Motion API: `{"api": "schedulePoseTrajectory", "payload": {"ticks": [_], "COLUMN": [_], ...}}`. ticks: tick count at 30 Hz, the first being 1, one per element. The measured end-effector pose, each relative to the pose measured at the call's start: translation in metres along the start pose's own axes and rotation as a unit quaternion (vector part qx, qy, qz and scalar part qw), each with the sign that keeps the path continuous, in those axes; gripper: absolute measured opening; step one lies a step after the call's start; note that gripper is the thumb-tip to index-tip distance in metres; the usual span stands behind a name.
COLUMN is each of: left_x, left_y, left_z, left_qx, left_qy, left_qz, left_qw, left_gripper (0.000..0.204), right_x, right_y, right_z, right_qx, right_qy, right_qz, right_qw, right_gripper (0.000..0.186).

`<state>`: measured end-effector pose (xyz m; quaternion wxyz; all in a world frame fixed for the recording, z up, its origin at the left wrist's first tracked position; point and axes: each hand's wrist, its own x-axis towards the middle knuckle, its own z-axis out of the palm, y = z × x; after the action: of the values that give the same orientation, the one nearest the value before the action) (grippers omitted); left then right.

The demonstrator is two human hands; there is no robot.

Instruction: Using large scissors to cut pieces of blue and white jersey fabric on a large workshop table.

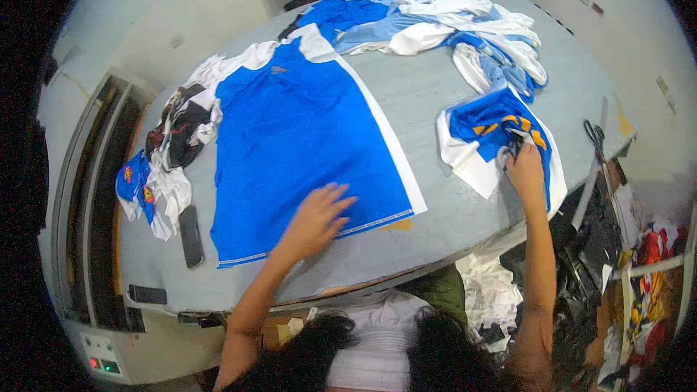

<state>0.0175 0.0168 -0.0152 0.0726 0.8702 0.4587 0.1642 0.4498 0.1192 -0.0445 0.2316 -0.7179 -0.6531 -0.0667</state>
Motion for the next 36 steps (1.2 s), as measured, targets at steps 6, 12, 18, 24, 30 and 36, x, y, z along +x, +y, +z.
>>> {"api": "schedulePoseTrajectory", "payload": {"ticks": [6, 12, 18, 24, 30, 36], "left_x": [0.059, 0.036, 0.046, 0.053, 0.045, 0.040], "left_y": [0.016, 0.036, 0.005, -0.003, 0.009, 0.013], "left_z": [0.046, 0.060, 0.035, 0.037, 0.044, 0.049], "left_qx": [0.014, 0.004, -0.067, -0.037, -0.020, -0.032], "left_qy": [-0.015, -0.064, -0.075, -0.067, -0.057, -0.025], "left_qz": [0.104, 0.091, 0.083, 0.162, 0.144, 0.119], "left_qw": [0.994, 0.994, 0.991, 0.984, 0.988, 0.992], "left_gripper": [0.052, 0.054, 0.043, 0.043, 0.046, 0.052], "right_x": [0.016, -0.027, -0.149, -0.243, -0.219, -0.236], "right_y": [0.002, 0.025, 0.003, -0.008, -0.067, -0.081], "right_z": [-0.023, -0.075, -0.141, -0.194, -0.183, -0.145], "right_qx": [0.001, 0.497, 0.682, 0.464, 0.306, 0.408], "right_qy": [-0.137, -0.339, -0.403, -0.531, -0.634, -0.549], "right_qz": [0.029, 0.261, 0.345, 0.361, 0.152, 0.108], "right_qw": [0.990, 0.755, 0.504, 0.610, 0.694, 0.721], "right_gripper": [0.037, 0.023, 0.033, 0.052, 0.039, 0.052]}}
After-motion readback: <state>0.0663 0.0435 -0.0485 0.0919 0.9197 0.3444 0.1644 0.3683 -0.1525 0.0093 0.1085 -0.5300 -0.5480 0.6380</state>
